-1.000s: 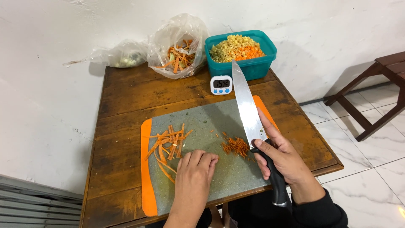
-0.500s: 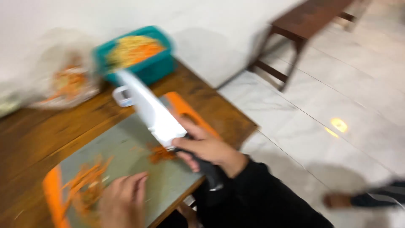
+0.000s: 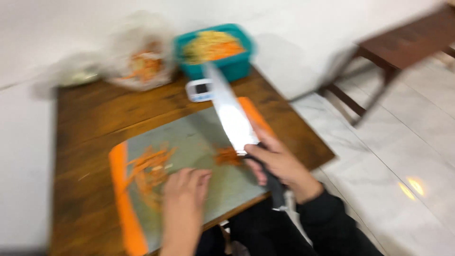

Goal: Finely mincing julienned carrots on a cutting board using a kitchen knife.

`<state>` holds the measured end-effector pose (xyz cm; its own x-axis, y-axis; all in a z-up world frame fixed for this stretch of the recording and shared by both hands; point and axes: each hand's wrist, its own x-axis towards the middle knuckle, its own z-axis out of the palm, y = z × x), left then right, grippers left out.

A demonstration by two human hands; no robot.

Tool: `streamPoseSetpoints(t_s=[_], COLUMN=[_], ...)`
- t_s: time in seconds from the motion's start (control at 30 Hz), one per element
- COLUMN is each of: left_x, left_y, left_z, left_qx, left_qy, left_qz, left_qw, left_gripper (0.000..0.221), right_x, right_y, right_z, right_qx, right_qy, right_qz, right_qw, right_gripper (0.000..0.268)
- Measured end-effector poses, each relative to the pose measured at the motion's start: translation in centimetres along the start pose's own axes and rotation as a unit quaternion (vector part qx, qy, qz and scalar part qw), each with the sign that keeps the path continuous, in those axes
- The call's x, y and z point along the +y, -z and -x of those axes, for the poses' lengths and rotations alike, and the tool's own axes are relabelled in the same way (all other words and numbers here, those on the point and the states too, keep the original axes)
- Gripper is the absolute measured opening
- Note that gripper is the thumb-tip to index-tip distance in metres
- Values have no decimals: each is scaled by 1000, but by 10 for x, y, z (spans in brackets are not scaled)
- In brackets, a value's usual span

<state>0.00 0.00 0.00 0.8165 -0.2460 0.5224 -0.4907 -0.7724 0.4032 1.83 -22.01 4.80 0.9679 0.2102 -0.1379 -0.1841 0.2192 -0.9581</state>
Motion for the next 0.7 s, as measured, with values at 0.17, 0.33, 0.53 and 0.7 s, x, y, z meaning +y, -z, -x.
streamPoseSetpoints(t_s=[0.17,0.33,0.53,0.7], left_x=[0,2,2,3], left_y=[3,3,2,3], left_z=[4,5,5,5], left_qx=[-12,-23,7,17], left_qy=[30,32,13,7], left_qz=[6,-6,-15,-21], left_qw=[999,999,1000,1000], left_gripper=[9,7,7,7], right_x=[-1,2,1,3], right_y=[-9,-5,-5,-2], right_z=[-3,-6,-4,-4], right_qx=[-27,-74,-70,-71], right_qy=[37,87,91,85], right_qz=[13,3,9,-5], right_qw=[999,993,993,994], right_gripper=[77,72,72,73])
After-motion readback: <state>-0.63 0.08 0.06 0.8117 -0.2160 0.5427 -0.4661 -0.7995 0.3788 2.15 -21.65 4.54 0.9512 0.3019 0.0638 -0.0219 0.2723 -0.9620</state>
